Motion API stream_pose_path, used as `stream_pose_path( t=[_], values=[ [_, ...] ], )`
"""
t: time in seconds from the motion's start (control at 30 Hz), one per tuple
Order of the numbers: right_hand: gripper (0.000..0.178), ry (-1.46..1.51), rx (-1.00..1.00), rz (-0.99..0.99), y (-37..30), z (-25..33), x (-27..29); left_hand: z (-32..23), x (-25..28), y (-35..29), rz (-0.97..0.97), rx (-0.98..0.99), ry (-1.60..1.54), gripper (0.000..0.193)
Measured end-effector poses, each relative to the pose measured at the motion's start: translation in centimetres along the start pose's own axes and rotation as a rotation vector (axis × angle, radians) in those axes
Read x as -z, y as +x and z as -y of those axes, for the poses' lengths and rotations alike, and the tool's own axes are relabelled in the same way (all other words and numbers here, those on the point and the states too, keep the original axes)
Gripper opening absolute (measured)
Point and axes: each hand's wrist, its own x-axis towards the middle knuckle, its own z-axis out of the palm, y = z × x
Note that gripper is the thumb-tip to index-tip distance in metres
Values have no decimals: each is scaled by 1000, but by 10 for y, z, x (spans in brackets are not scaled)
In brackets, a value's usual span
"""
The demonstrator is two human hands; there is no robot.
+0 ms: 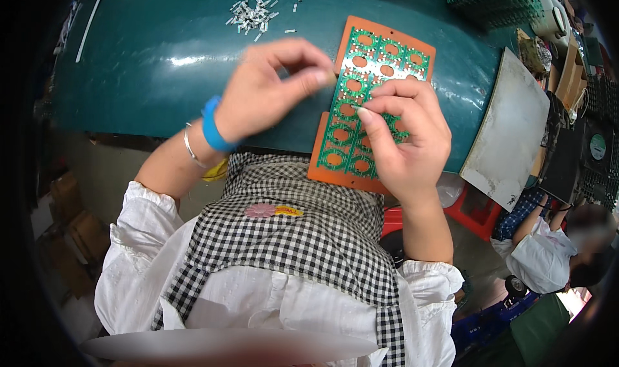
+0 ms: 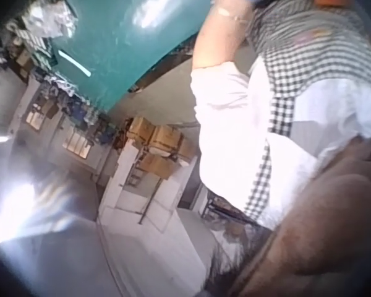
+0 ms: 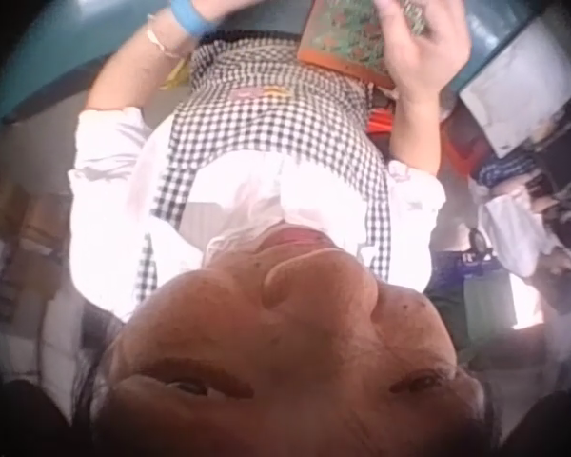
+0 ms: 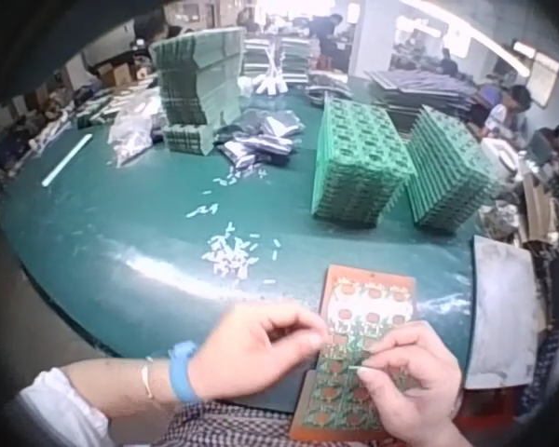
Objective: The person picks up small electronic pins from a table and inserts them by hand into predefined slots on a green printed circuit board template.
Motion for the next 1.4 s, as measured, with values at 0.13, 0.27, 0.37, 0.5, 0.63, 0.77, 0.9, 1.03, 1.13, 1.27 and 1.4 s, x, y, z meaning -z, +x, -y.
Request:
stream_pose_path(
  t=[0.13, 0.27, 0.37, 0.5, 0.63, 0.77, 0.9, 1.03, 1.13, 1.27, 1.4],
  values=[
    [12, -13, -42, 137, -14, -8, 10, 20, 52, 45, -196, -339, 1000, 10],
    [13, -126, 48, 285, -22, -5, 6, 43, 52, 44, -154, -127, 981, 14],
    [12, -108, 37, 314, -29, -8, 1, 41, 46, 41, -199, -183, 980, 13],
    [13, -135, 66, 332, -33, -12, 1, 29, 43, 41, -139, -53, 911, 11],
    [14, -148, 89, 321, -34, -14, -1, 34, 42, 38, -160, -78, 902, 11],
    [15, -148, 101, 328, -32, -13, -1, 32, 44, 39, -148, -97, 882, 12],
    [15, -141, 109, 333, -31, -14, -2, 30, 43, 40, -116, -57, 893, 12],
    [15, -145, 100, 329, -32, -14, -2, 35, 43, 40, -135, -91, 883, 13],
    [15, -148, 105, 330, -33, -14, -3, 30, 41, 39, -117, -74, 916, 13],
    [16, -181, 157, 329, -33, -11, -7, 39, 42, 41, -143, -104, 885, 14],
    [17, -230, 195, 395, -29, -9, -5, 58, 49, 45, -166, -103, 764, 14]
  ],
)
